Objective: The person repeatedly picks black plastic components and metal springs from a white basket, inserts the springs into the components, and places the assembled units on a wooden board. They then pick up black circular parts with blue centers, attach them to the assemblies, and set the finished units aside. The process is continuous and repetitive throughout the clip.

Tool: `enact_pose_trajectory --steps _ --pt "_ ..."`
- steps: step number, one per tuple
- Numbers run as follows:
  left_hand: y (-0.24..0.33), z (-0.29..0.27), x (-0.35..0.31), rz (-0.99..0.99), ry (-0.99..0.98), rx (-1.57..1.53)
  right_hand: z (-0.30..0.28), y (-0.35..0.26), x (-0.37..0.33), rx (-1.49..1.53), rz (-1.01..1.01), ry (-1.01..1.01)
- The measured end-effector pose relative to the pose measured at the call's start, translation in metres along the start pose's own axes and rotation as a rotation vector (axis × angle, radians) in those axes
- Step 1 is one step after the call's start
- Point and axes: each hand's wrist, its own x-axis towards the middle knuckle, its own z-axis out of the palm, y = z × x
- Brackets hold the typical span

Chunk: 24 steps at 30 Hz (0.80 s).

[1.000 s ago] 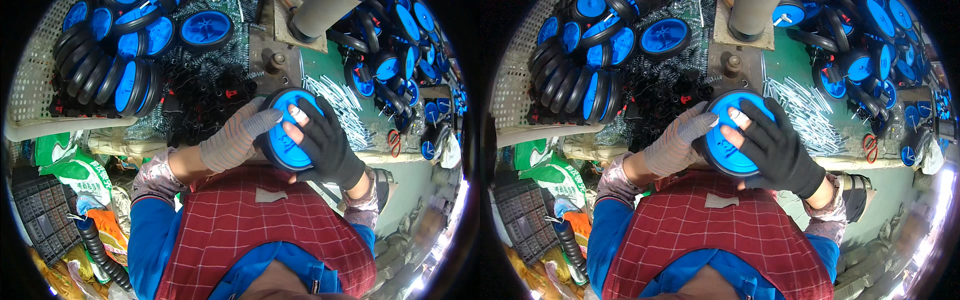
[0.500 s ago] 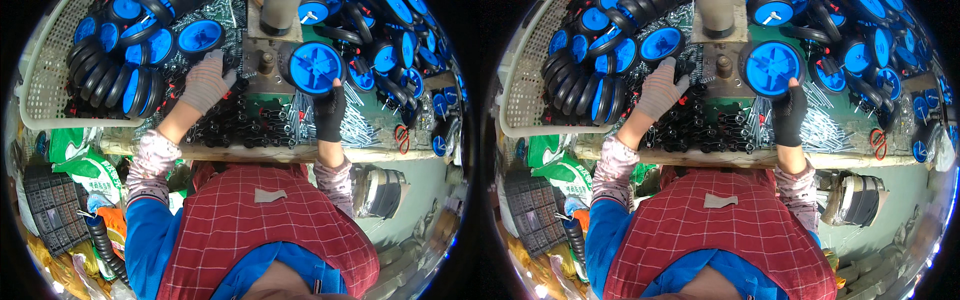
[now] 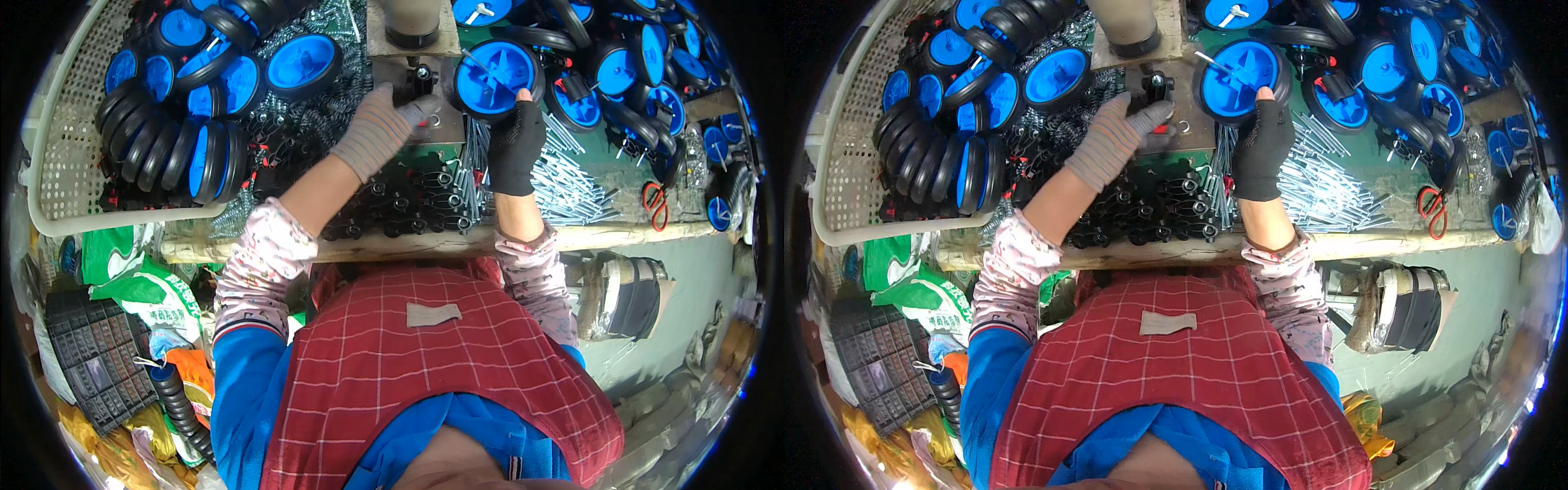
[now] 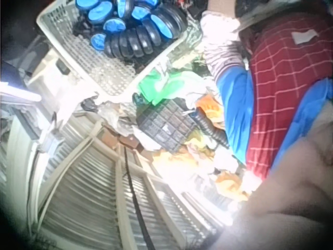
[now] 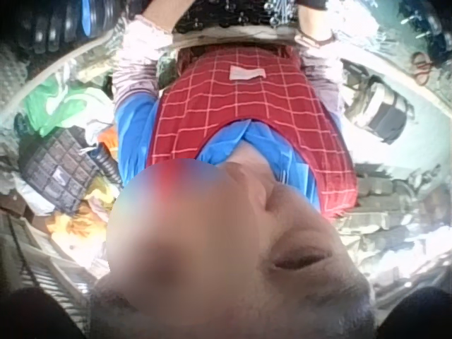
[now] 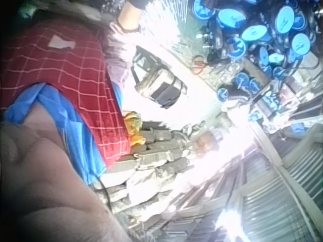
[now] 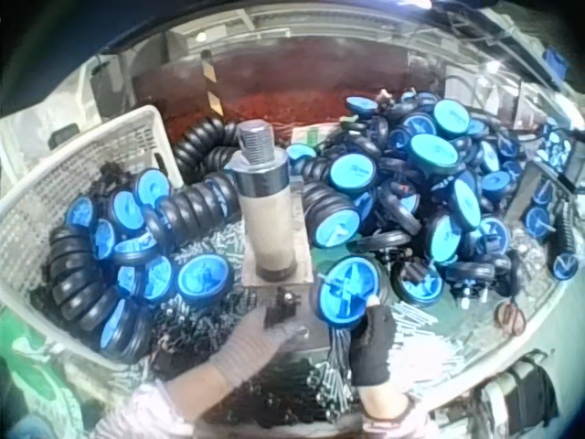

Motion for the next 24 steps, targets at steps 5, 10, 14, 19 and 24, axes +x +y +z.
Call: enact_pose_trajectory --steps 5,10,14,19,24 --pt "0.003 -0.007 0.012 -0.248 0.038 -0.332 -0.004 -0.021 -0.008 0.033 0.069 -0.032" --pt "0.002 -0.01 0.012 -0.196 0.01 -0.24 0.01 -0.041 -0.018 -0.006 0.1 -0.125" --pt "0.0 -0.01 0.012 -0.151 -0.01 -0.178 0.031 -0.052 -0.037 -0.011 0.059 -0.249" --pt "-0.002 -0.025 0.008 -0.053 -0.049 0.091 0.04 -0.062 -0.026 -0.254 -0.256 -0.37" --pt "-0.008 -0.094 -0.002 0.617 0.347 1.121 0.019 -0.06 0.002 -0.457 -0.401 -0.415"
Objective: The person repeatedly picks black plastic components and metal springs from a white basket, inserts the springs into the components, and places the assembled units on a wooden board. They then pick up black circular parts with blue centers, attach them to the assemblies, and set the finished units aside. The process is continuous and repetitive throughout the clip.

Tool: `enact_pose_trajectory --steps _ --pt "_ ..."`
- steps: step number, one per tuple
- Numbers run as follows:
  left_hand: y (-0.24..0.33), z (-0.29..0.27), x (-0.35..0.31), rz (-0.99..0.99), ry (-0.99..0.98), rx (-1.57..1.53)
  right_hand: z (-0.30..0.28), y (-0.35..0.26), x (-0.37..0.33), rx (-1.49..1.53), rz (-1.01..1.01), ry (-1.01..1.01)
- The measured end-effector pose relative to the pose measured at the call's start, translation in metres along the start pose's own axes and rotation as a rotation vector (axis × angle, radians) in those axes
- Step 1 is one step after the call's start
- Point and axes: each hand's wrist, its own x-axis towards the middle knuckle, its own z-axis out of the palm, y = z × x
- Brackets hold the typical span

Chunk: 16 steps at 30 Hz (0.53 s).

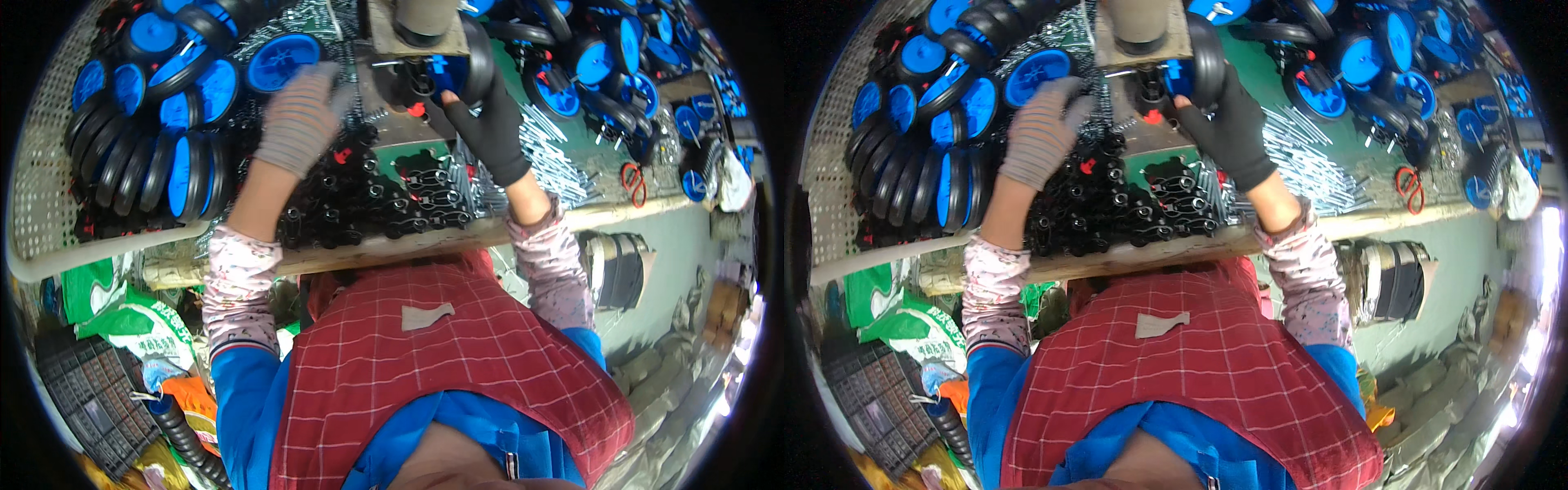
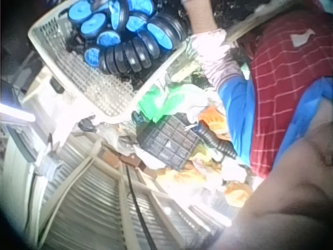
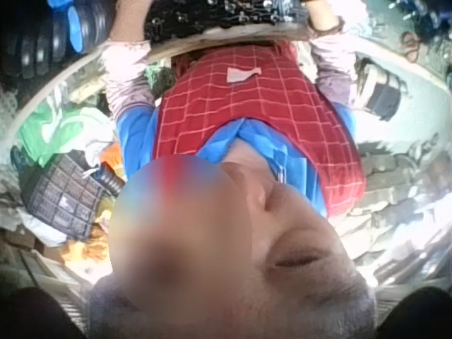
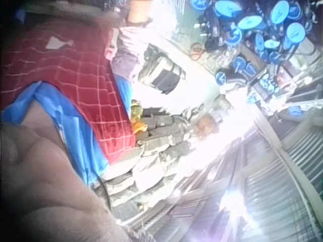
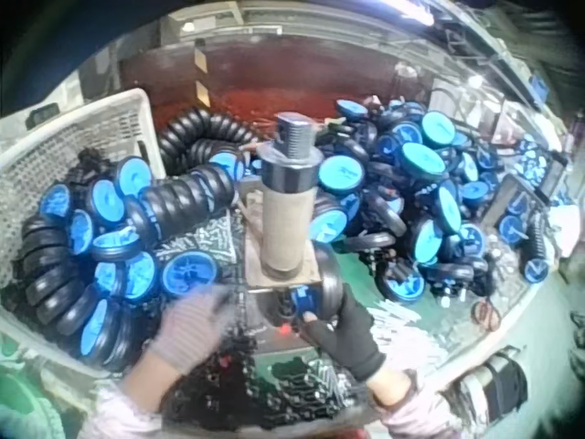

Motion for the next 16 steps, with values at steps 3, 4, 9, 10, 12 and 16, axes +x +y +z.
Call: enact_pose_trajectory --steps 3,4,9,10,12,16 --pt "-0.035 -0.006 0.012 -0.138 -0.253 0.461 -0.014 0.019 0.021 -0.003 -0.1 -0.1" --pt "-0.041 -0.003 0.011 -0.148 -0.257 0.513 -0.012 0.021 0.021 0.042 -0.122 -0.101" --pt "-0.043 0.003 0.011 -0.022 -0.221 0.615 0.014 0.023 0.009 -0.127 -0.361 0.12" --pt "-0.04 -0.001 0.015 -0.037 -0.258 0.616 0.011 0.024 0.009 -0.163 -0.31 0.049" --pt "-0.031 -0.016 0.02 -0.092 -0.172 0.523 -0.003 0.038 0.027 -0.176 -0.098 -0.161" --pt "-0.007 -0.056 0.005 -0.152 0.224 0.266 -0.051 0.087 0.113 0.024 -0.116 -0.606"
